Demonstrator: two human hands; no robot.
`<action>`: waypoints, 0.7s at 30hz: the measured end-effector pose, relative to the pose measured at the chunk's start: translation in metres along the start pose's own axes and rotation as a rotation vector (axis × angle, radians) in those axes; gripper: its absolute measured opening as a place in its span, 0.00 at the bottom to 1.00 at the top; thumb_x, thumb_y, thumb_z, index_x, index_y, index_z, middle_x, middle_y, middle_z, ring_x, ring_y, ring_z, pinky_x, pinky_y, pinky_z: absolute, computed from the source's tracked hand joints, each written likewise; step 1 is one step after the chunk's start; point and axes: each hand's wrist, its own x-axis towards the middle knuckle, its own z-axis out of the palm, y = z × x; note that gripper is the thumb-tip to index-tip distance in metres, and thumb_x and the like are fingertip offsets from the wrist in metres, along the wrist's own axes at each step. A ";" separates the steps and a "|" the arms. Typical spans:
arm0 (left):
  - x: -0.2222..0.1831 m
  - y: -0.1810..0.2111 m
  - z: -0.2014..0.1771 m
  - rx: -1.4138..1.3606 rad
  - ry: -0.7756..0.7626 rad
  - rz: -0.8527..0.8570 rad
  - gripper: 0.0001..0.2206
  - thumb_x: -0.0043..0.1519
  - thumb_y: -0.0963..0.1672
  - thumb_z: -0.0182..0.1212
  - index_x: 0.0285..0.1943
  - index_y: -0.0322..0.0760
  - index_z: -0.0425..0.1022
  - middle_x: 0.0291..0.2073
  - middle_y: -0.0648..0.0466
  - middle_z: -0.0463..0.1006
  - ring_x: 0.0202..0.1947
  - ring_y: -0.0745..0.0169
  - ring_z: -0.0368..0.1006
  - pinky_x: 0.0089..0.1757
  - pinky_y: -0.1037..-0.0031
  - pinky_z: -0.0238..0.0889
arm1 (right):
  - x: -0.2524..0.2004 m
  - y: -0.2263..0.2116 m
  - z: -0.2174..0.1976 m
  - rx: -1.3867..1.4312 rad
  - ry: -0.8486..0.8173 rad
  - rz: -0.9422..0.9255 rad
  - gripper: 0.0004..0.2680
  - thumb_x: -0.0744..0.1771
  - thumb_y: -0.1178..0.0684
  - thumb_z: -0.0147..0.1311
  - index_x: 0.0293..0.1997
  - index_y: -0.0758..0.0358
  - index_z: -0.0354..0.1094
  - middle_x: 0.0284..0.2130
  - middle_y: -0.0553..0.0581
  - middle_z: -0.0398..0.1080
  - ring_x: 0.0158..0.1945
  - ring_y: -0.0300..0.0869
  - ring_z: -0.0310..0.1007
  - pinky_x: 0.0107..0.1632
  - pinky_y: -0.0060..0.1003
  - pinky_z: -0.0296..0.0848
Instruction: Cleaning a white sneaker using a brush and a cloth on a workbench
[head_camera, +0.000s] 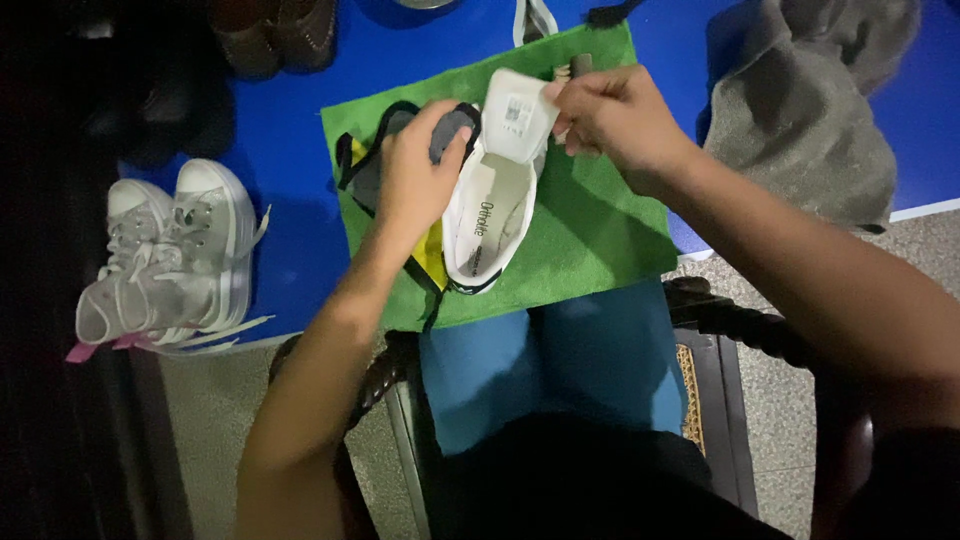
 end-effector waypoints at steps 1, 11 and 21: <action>0.001 -0.003 0.002 -0.001 -0.004 0.000 0.12 0.59 0.45 0.53 0.50 0.39 0.70 0.44 0.52 0.77 0.42 0.44 0.72 0.43 0.62 0.58 | 0.002 -0.001 -0.002 0.001 0.003 0.003 0.12 0.64 0.50 0.53 0.20 0.63 0.65 0.14 0.54 0.64 0.16 0.34 0.60 0.20 0.25 0.52; 0.000 0.017 -0.015 -0.134 -0.091 0.190 0.22 0.56 0.35 0.47 0.61 0.39 0.63 0.59 0.46 0.65 0.59 0.47 0.63 0.58 0.64 0.53 | 0.025 0.008 -0.003 0.154 0.085 0.393 0.12 0.63 0.40 0.52 0.23 0.54 0.62 0.20 0.45 0.65 0.18 0.31 0.58 0.22 0.27 0.49; -0.003 0.010 -0.002 -0.168 -0.058 0.111 0.17 0.65 0.40 0.46 0.64 0.45 0.61 0.65 0.35 0.54 0.65 0.41 0.58 0.59 0.68 0.53 | 0.021 0.008 -0.003 0.189 0.022 0.326 0.11 0.65 0.41 0.49 0.26 0.54 0.63 0.20 0.46 0.65 0.17 0.31 0.58 0.21 0.24 0.49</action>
